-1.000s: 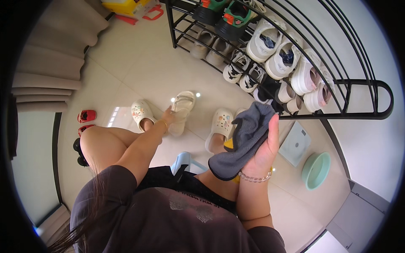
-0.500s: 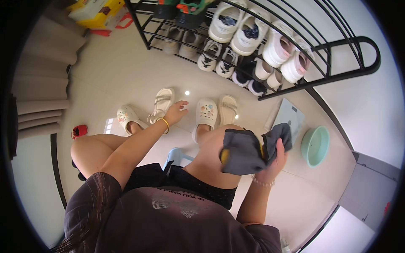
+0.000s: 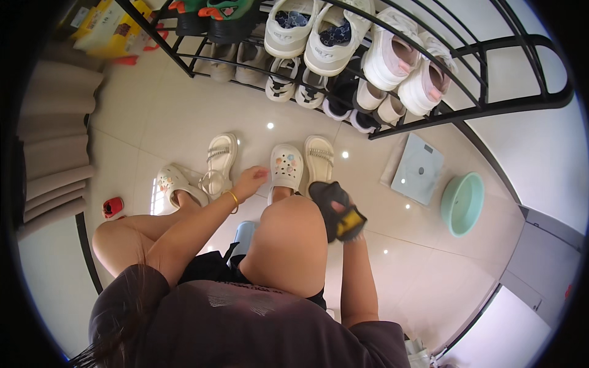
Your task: The person sits on the floor and wipes a white sandal with a grey cloth. They then pick up several pairs of shoes from the floor, including white sneakers, black sneakers, and red sneakers, and place them onto a multi-tiered shoe rack. Finally, they wipe a pair of black sneakers with the cloth.
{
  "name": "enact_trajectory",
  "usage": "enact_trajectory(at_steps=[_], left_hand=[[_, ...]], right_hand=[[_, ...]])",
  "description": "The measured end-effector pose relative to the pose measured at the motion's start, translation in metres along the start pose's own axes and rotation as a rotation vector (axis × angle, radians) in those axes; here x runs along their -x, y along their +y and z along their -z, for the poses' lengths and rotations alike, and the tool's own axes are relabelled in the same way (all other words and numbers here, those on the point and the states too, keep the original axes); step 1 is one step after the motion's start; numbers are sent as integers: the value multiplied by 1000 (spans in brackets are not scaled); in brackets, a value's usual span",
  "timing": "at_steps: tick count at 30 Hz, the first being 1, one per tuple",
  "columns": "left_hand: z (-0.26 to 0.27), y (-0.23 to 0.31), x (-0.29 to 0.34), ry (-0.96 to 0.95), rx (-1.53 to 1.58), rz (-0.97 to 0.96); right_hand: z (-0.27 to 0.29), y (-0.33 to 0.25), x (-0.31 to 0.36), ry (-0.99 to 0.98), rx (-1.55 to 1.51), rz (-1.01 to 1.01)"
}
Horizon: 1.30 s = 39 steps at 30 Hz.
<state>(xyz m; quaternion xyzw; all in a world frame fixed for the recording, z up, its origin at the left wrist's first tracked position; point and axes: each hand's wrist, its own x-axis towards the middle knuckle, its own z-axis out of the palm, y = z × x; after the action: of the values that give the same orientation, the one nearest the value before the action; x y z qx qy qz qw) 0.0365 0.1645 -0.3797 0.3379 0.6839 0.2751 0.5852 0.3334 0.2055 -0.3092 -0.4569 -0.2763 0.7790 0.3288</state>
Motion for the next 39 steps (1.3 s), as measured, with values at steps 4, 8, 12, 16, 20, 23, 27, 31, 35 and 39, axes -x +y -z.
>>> enact_trajectory(at_steps=[4,8,12,16,20,23,27,31,35,39], left_hand=[[20,8,12,-4,37,61],[39,-14,23,36,34,88],[48,-10,33,36,73,114],[58,1,51,43,149,128],[65,36,74,49,266,135],[67,65,94,26,353,96],[74,91,110,22,421,-20],[90,148,157,-118,657,-171],[102,175,192,-381,644,-292],[124,202,259,-585,948,-506]], right_hand=[[86,52,-67,-29,-431,-505],[48,52,-106,420,258,-576],[83,99,-133,-39,1475,-409],[11,37,-104,5,1657,-277],[-16,-16,-73,41,1356,140],[-44,-80,-41,36,1214,324],[-105,-160,31,-111,1147,534],[-174,-203,102,-375,1094,809],[-250,-216,148,-532,947,1022],[-327,-198,170,-747,966,1068]])
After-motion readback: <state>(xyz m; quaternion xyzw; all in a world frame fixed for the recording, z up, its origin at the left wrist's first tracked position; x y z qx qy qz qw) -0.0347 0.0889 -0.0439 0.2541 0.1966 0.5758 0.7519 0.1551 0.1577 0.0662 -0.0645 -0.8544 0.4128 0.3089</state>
